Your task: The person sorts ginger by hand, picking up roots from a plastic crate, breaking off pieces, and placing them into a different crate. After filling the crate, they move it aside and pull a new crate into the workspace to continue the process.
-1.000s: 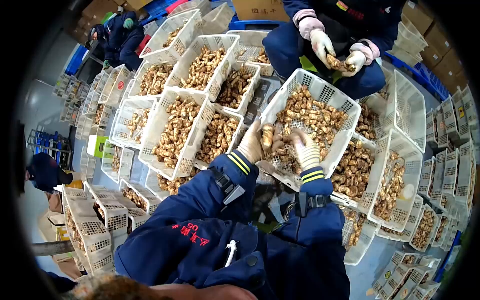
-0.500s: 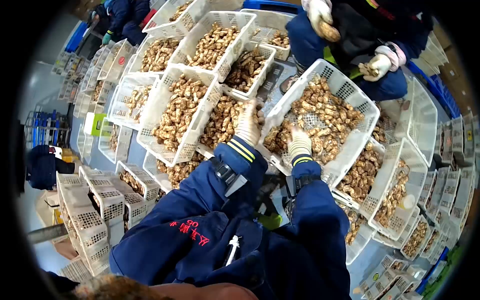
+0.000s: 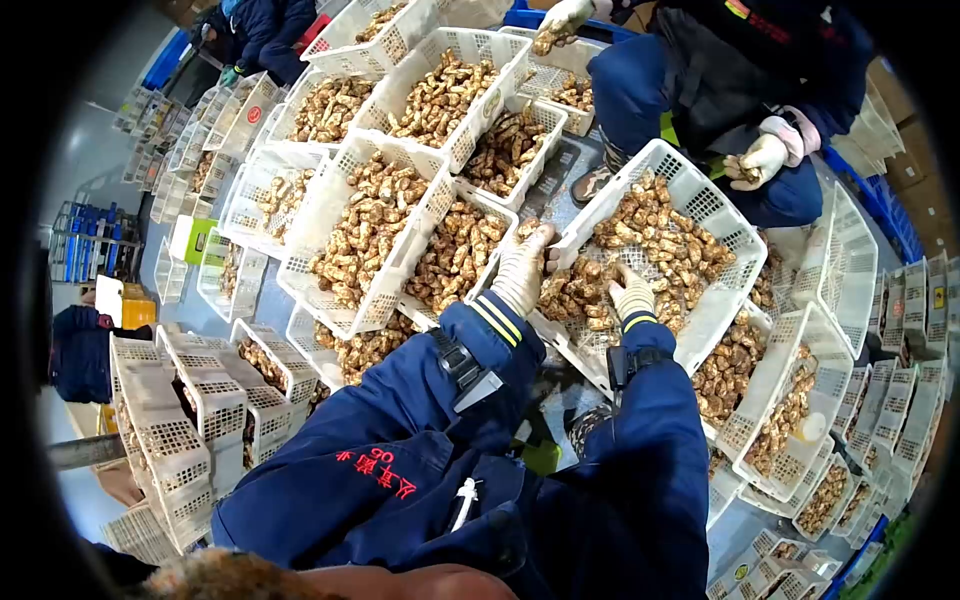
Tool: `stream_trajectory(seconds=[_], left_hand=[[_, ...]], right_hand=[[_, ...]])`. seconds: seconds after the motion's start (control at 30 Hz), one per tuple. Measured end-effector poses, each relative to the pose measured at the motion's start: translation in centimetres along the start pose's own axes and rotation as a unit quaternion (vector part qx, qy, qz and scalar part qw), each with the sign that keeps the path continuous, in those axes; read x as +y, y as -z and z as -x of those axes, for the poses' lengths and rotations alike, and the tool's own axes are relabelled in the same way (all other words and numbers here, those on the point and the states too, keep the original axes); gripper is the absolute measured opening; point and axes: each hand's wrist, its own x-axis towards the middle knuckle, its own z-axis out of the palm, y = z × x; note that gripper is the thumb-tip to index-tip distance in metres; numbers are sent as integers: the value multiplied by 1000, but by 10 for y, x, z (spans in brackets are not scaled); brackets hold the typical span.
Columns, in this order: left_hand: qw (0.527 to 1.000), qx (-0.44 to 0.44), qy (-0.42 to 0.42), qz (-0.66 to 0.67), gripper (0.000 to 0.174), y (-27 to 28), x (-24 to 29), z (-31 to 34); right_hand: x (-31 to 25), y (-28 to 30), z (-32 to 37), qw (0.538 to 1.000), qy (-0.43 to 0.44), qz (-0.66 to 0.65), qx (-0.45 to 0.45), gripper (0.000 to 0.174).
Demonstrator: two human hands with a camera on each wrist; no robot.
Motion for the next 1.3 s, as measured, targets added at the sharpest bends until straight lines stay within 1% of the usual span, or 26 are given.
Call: stream_trajectory(seconds=[0.07,0.1,0.13,0.17,0.2,0.23,0.27,0.3,0.37,0.43,0.47,0.5,0.57,0.6,0.7,0.73,0.77,0.83,0.87,0.93,0.97,1.03,1.1,1.13,1.2,1.3], left_hand=[[1000,-7,7,-5,37,0,-4,-1],[999,-42,29,-8,32,4,-4,-5],[998,-49,46,5,31,4,-8,-6],[996,-56,61,19,30,4,-11,-8],[991,-128,40,20,30,6,-17,-10],[985,-153,69,-33,33,6,-14,-9],[983,-159,75,-58,37,2,-15,-7],[979,-165,81,-83,40,-2,-13,-3],[960,-248,84,-102,56,-3,-12,-1],[934,-334,112,-65,58,-11,-4,9],[928,-351,108,-58,60,-13,-4,13],[924,-352,135,-64,59,-11,-6,10],[913,-354,191,-73,58,-5,-11,3],[918,-344,182,-72,52,-11,-3,13],[918,-315,239,-26,43,-14,5,21],[931,-271,243,-38,38,-16,7,24],[934,-244,260,-9,37,-15,7,25],[908,-291,301,17,37,-11,10,19],[913,-277,301,8,38,-10,7,19],[921,-248,300,-11,40,-16,9,25],[884,-341,318,-30,42,-6,6,15],[881,-344,321,-58,43,-10,11,23],[874,-355,331,-13,44,-9,5,21],[877,-357,322,-11,45,-10,6,23],[872,-375,314,-15,47,-9,7,22],[882,-357,306,-27,47,-8,2,19]], right_hand=[[2,13,9,994,-34,-99,-17,57],[1,23,13,989,-48,-134,-30,58],[-1,28,22,924,-78,-367,-80,64],[-3,37,29,886,-89,-447,-87,65],[-10,45,38,848,-104,-509,-100,64],[-22,55,49,806,-120,-569,-113,63],[-33,67,58,782,-82,-602,-140,62],[-34,65,59,735,-77,-655,-156,60],[-63,79,74,707,-69,-683,-170,58],[-81,78,83,712,-63,-682,-157,58],[-82,72,85,703,-66,-695,-135,56],[-85,69,86,694,-70,-707,-113,53],[-87,72,89,704,-97,-692,-128,51],[-88,74,90,708,-110,-684,-136,50],[-84,76,83,774,-90,-623,-71,50],[-99,81,83,802,-111,-586,-11,50],[-84,80,78,852,-71,-518,5,54],[-97,81,84,848,39,-527,46,62],[-102,83,87,825,73,-559,23,68],[-105,82,87,839,83,-537,16,65],[-107,82,86,846,88,-525,13,63],[-100,82,85,838,88,-538,-19,56],[-98,84,86,825,84,-558,-28,54],[-101,84,85,844,87,-530,-4,55],[-113,88,93,816,67,-574,-10,56],[-113,88,92,777,62,-625,-36,56]])
